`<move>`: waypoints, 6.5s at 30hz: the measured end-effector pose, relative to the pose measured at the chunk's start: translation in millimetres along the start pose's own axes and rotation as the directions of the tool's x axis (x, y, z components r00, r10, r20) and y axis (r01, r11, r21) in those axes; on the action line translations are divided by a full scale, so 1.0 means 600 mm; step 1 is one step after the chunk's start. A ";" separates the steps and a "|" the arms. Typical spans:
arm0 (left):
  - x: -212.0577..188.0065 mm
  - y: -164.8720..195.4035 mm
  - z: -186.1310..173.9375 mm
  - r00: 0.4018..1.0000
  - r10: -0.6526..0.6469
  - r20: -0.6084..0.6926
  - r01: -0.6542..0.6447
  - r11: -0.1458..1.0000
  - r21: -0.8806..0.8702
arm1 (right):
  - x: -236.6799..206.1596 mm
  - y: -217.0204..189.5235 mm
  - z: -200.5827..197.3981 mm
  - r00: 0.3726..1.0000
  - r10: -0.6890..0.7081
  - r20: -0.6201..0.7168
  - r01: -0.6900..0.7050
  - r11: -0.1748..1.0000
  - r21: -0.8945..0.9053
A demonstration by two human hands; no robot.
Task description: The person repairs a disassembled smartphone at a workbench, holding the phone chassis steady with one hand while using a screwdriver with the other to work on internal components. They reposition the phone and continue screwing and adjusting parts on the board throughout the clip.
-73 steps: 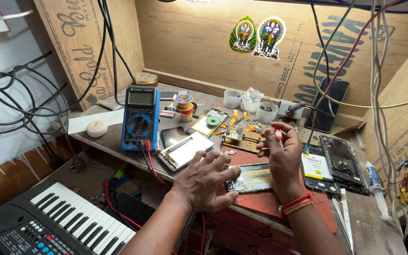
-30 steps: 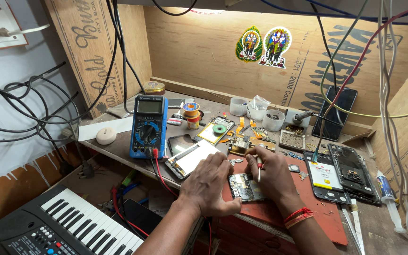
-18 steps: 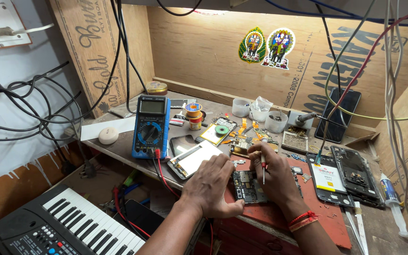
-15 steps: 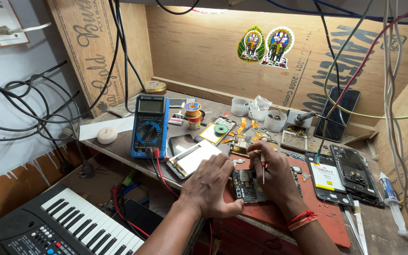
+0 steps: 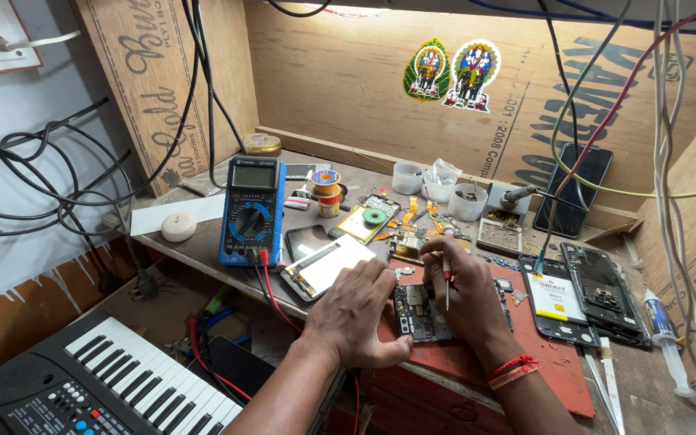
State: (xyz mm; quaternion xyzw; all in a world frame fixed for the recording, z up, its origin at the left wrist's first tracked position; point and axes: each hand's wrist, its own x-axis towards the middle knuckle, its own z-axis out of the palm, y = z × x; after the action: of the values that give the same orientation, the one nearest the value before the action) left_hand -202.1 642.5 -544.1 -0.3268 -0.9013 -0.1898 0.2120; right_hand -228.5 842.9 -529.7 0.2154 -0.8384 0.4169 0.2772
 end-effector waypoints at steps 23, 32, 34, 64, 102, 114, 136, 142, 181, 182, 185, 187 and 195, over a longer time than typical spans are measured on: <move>-0.003 0.000 0.003 0.999 0.017 -0.032 -0.017 1.000 -0.015 | -0.002 -0.009 -0.003 1.000 -0.016 -0.025 0.016 1.000 -0.009; -0.002 0.000 -0.001 1.000 0.004 -0.014 -0.004 1.000 -0.021 | -0.003 -0.023 -0.018 0.954 -0.059 -0.293 0.054 0.998 -0.024; -0.002 0.001 -0.002 1.000 0.001 -0.001 -0.001 1.000 -0.016 | -0.004 -0.025 -0.018 0.951 -0.091 -0.294 0.097 0.995 0.004; -0.008 0.010 -0.002 1.000 0.012 -0.023 -0.012 1.000 -0.017 | -0.020 -0.026 -0.034 0.951 -0.238 -0.199 0.231 0.971 -0.058; -0.013 0.011 0.010 0.999 0.034 0.020 -0.034 0.998 0.045 | -0.025 -0.022 -0.040 0.959 -0.043 -0.282 0.101 0.976 0.194; -0.013 0.012 0.001 0.999 0.020 0.032 -0.022 0.998 0.052 | -0.022 -0.033 -0.040 0.960 -0.038 -0.277 0.091 0.979 0.182; -0.016 0.013 -0.016 1.000 0.010 0.015 -0.010 0.999 0.041 | -0.018 -0.049 -0.040 0.962 -0.075 -0.261 0.117 0.982 0.147; -0.018 0.011 -0.021 0.999 0.040 -0.023 -0.040 0.999 0.026 | -0.016 -0.054 -0.037 0.964 -0.067 -0.259 0.105 0.985 0.136; -0.019 0.017 -0.048 0.997 0.052 -0.051 -0.048 0.995 0.085 | -0.011 -0.073 -0.038 0.958 -0.069 -0.277 0.120 0.978 0.172; -0.020 0.018 -0.049 0.998 0.042 -0.039 -0.039 0.996 0.075 | -0.011 -0.074 -0.038 0.958 -0.066 -0.278 0.116 0.979 0.170; -0.021 0.019 -0.053 1.000 0.025 -0.018 -0.024 0.998 0.059 | -0.010 -0.076 -0.039 0.956 -0.074 -0.283 0.124 0.979 0.165; -0.020 0.020 -0.055 0.999 0.031 -0.026 -0.029 0.998 0.063 | -0.009 -0.078 -0.037 0.956 -0.065 -0.286 0.116 0.979 0.166; -0.020 0.021 -0.059 0.999 0.032 -0.031 -0.031 0.999 0.034 | -0.007 -0.075 -0.037 0.955 -0.061 -0.289 0.112 0.980 0.165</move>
State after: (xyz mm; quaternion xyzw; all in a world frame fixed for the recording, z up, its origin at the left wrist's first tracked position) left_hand -176.2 628.5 -517.7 -0.3345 -0.8955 -0.1765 0.2347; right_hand -192.0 836.4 -495.1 0.2143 -0.7390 0.5046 0.3916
